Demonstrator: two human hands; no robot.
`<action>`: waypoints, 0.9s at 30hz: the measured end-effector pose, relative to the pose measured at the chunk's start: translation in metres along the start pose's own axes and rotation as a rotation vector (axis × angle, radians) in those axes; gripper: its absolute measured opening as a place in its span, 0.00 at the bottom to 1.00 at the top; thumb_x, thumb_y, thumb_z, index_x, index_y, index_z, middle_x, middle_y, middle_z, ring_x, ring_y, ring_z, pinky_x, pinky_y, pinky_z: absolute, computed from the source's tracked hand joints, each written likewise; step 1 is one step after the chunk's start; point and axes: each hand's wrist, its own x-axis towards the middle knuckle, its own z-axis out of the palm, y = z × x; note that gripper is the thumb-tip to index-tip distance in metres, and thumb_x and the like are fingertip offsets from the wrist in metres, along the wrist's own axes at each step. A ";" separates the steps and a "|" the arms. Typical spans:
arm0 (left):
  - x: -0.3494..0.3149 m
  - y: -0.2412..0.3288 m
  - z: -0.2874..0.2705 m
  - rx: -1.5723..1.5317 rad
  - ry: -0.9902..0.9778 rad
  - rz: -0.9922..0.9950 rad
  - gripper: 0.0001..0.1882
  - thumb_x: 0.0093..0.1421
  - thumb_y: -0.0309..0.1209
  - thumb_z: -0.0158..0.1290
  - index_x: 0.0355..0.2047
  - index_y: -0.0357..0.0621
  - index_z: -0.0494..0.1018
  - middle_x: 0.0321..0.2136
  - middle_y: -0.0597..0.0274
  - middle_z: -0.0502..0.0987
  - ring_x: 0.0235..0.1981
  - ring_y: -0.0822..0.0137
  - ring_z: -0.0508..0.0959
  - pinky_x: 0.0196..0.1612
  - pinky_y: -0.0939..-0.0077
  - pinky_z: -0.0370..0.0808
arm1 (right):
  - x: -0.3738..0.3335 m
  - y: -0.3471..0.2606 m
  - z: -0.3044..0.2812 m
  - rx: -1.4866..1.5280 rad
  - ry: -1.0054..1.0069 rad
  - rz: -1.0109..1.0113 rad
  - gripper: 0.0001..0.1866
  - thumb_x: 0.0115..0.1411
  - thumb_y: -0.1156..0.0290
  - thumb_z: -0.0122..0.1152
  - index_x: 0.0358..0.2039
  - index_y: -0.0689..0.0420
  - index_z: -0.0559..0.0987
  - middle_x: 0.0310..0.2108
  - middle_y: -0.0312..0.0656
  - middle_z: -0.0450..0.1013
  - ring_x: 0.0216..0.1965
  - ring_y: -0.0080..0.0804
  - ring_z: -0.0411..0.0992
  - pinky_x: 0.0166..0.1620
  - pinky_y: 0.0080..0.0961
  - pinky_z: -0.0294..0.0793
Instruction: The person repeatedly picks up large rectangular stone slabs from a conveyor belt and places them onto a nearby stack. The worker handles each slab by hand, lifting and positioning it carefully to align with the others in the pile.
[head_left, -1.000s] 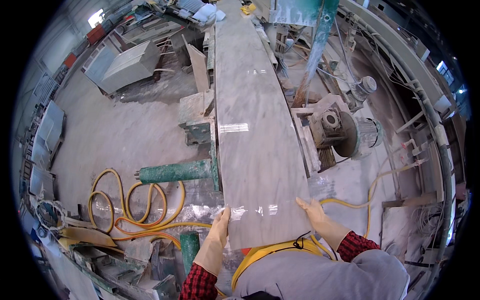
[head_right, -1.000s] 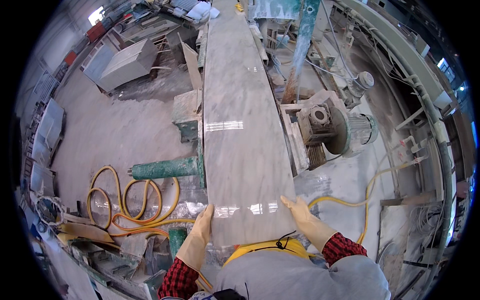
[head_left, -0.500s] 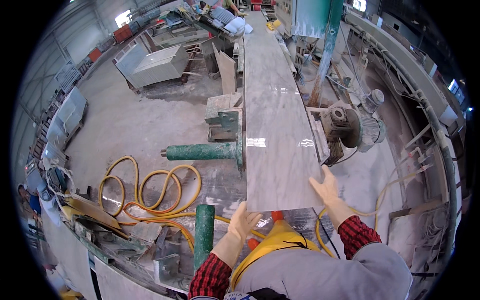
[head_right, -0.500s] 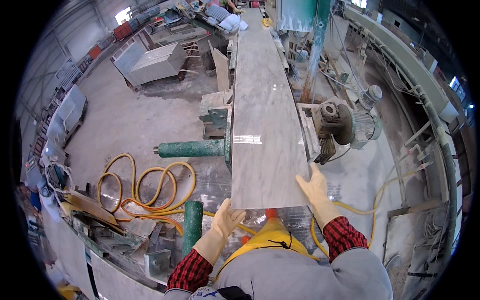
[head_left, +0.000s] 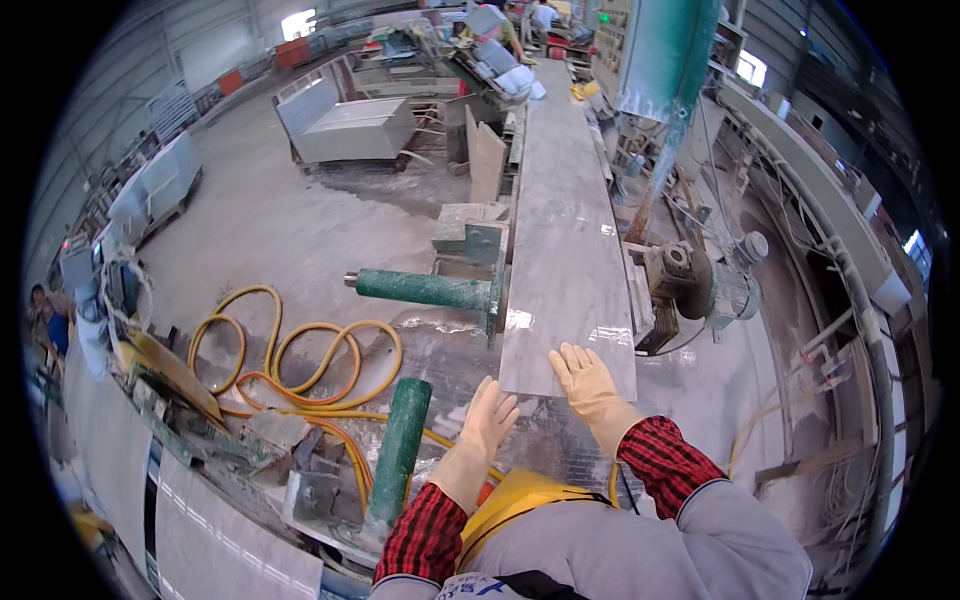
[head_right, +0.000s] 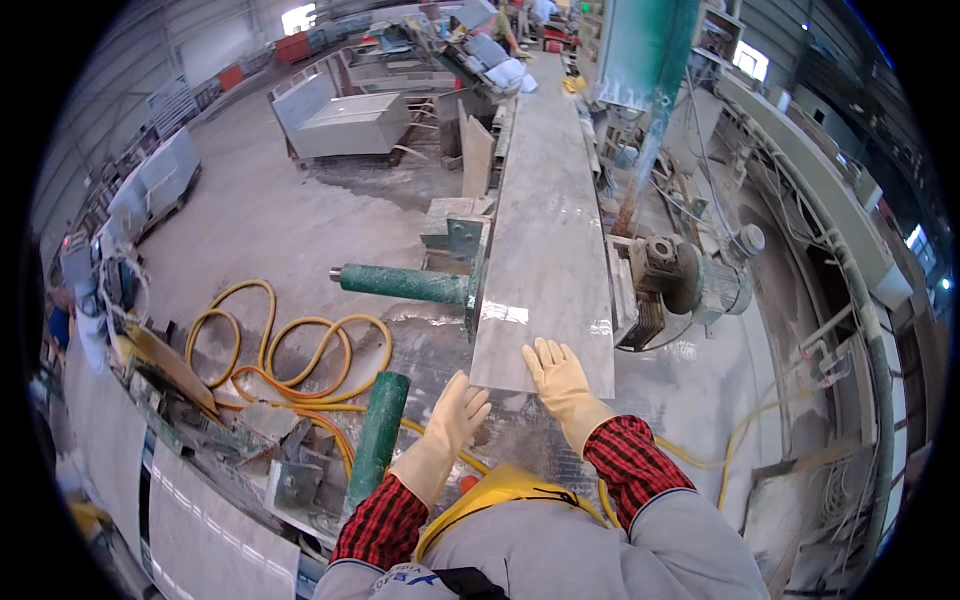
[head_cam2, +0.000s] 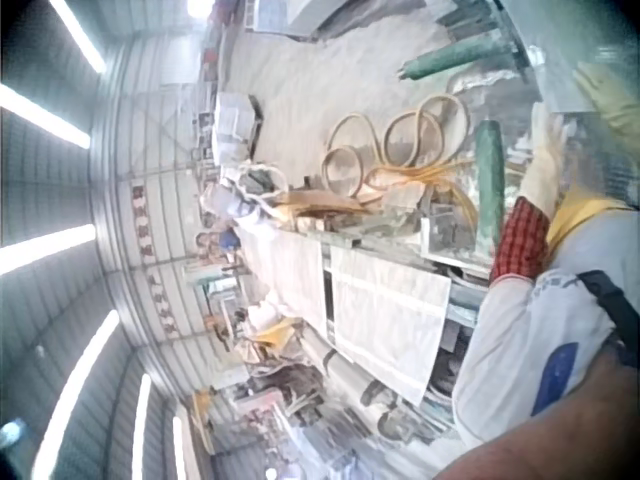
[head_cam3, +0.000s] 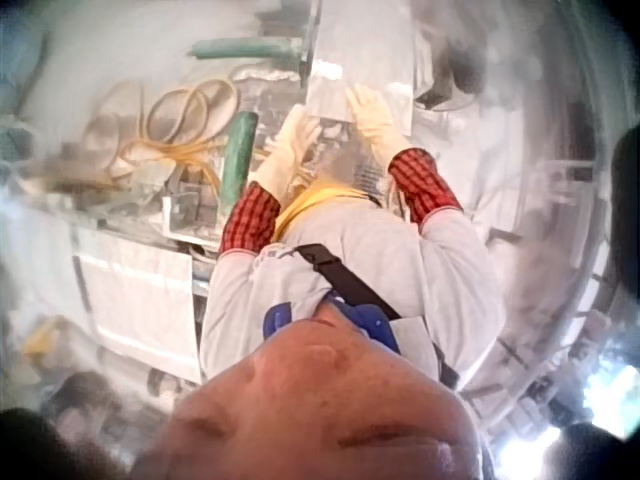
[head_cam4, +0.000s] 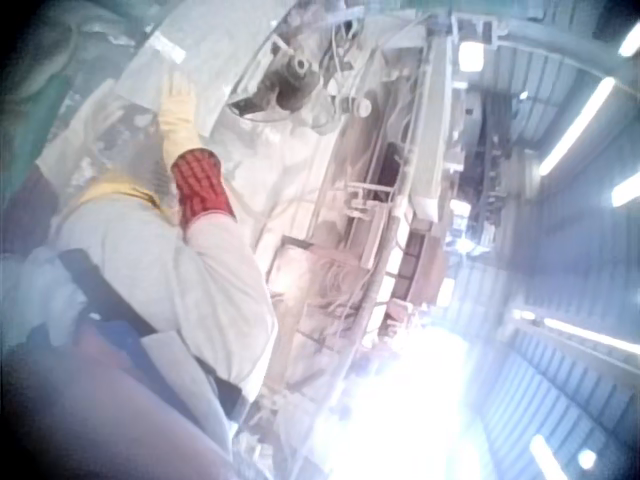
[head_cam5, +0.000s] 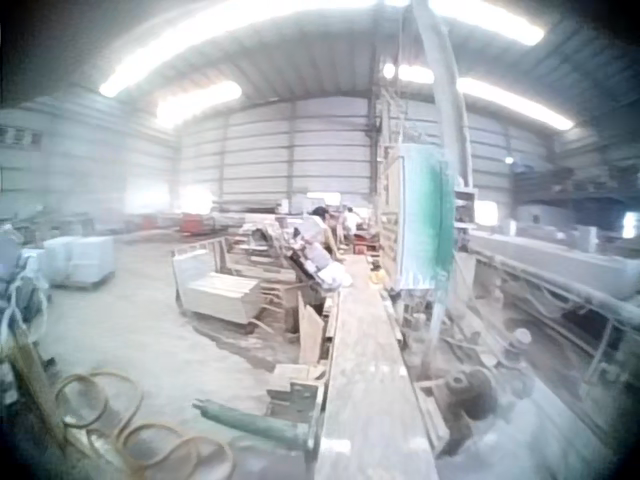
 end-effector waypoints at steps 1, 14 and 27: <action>-0.007 0.002 -0.004 0.036 -0.009 0.008 0.39 0.75 0.52 0.54 0.78 0.48 0.55 0.75 0.46 0.63 0.71 0.53 0.70 0.73 0.57 0.70 | 0.002 0.002 0.003 -0.042 0.011 -0.006 0.33 0.72 0.69 0.44 0.77 0.58 0.60 0.75 0.59 0.61 0.76 0.55 0.59 0.78 0.51 0.54; -0.207 -0.050 -0.133 -0.172 0.491 0.243 0.34 0.73 0.49 0.59 0.71 0.44 0.65 0.67 0.47 0.74 0.66 0.53 0.75 0.68 0.55 0.73 | 0.014 0.026 0.058 0.075 0.332 -0.162 0.29 0.68 0.75 0.50 0.70 0.61 0.69 0.70 0.58 0.69 0.70 0.55 0.68 0.72 0.48 0.65; -0.350 -0.121 -0.182 -0.411 0.726 0.413 0.32 0.74 0.45 0.56 0.71 0.39 0.66 0.68 0.49 0.73 0.63 0.56 0.77 0.66 0.60 0.76 | 0.006 0.056 0.061 -0.107 0.330 -0.212 0.29 0.71 0.76 0.49 0.72 0.58 0.66 0.70 0.56 0.68 0.71 0.54 0.67 0.74 0.47 0.65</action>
